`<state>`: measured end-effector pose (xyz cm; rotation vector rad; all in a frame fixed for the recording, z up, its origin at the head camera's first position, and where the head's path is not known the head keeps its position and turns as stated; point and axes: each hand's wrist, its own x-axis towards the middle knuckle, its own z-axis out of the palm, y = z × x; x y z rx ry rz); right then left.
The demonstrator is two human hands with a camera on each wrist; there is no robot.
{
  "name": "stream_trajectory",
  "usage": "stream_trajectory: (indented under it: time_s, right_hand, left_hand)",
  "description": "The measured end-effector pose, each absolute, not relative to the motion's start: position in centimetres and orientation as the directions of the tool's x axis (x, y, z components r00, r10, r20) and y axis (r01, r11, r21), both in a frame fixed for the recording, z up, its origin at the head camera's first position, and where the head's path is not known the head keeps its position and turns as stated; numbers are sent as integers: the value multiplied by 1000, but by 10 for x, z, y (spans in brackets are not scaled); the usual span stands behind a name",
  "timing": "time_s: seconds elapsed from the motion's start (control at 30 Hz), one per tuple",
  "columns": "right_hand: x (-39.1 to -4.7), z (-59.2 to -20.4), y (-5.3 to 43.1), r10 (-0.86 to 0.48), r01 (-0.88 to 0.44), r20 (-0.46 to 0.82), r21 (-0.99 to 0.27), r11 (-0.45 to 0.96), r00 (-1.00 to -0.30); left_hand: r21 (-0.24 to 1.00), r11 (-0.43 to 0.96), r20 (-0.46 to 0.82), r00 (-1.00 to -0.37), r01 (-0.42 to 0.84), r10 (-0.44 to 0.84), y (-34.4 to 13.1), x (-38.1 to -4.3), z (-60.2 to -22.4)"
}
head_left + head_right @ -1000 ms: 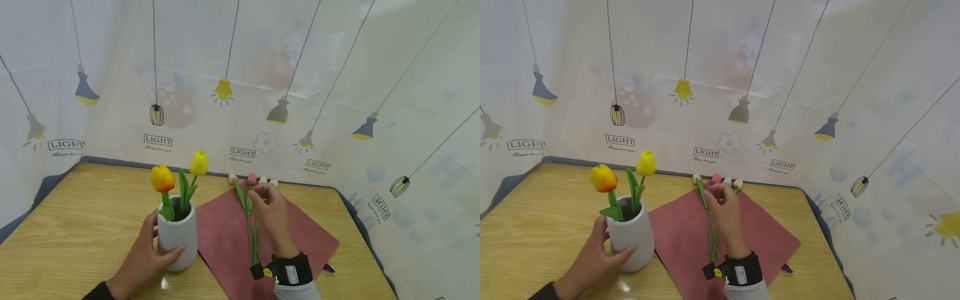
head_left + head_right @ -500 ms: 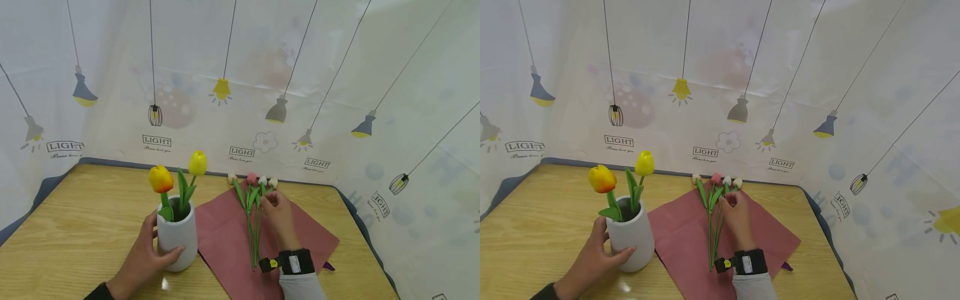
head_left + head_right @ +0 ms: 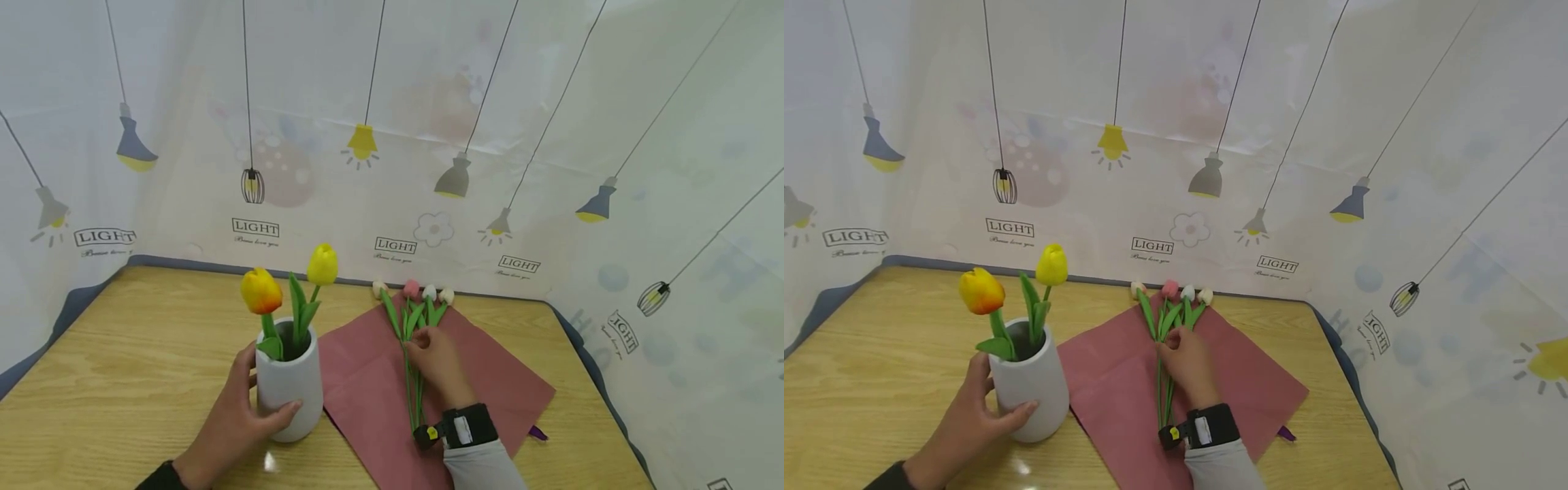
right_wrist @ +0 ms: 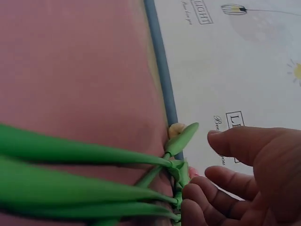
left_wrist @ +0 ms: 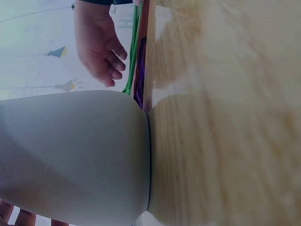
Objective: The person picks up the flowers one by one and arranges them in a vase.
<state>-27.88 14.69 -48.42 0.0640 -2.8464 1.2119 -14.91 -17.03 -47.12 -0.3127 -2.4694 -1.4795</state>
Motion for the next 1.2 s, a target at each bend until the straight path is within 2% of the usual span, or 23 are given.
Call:
stream_trajectory:
  time_s: [0.2,0.47,0.73,1.0,1.2]
  right_hand:
    - [-278,-489,139,-37,-49,31,-611,790,-999]
    - [-279,-493,139,-86,-94,41,-579,810,-995]
    - [-279,-496,139,-86,-77,13,-584,808,-996]
    - [-282,-499,144,-34,-54,43,-686,726,-999]
    - [-285,-502,151,-18,5,-18,-827,562,-1000]
  left_hand:
    - [838,458,307,-950,297,54,-170,-149,-469]
    - [846,456,286,-957,275,47,-170,-149,-470]
    - [843,457,295,-954,283,48,-169,-147,-468]
    - [841,468,284,-958,271,45,-168,-147,-468]
    - [845,468,271,-962,258,43,-168,-147,-468]
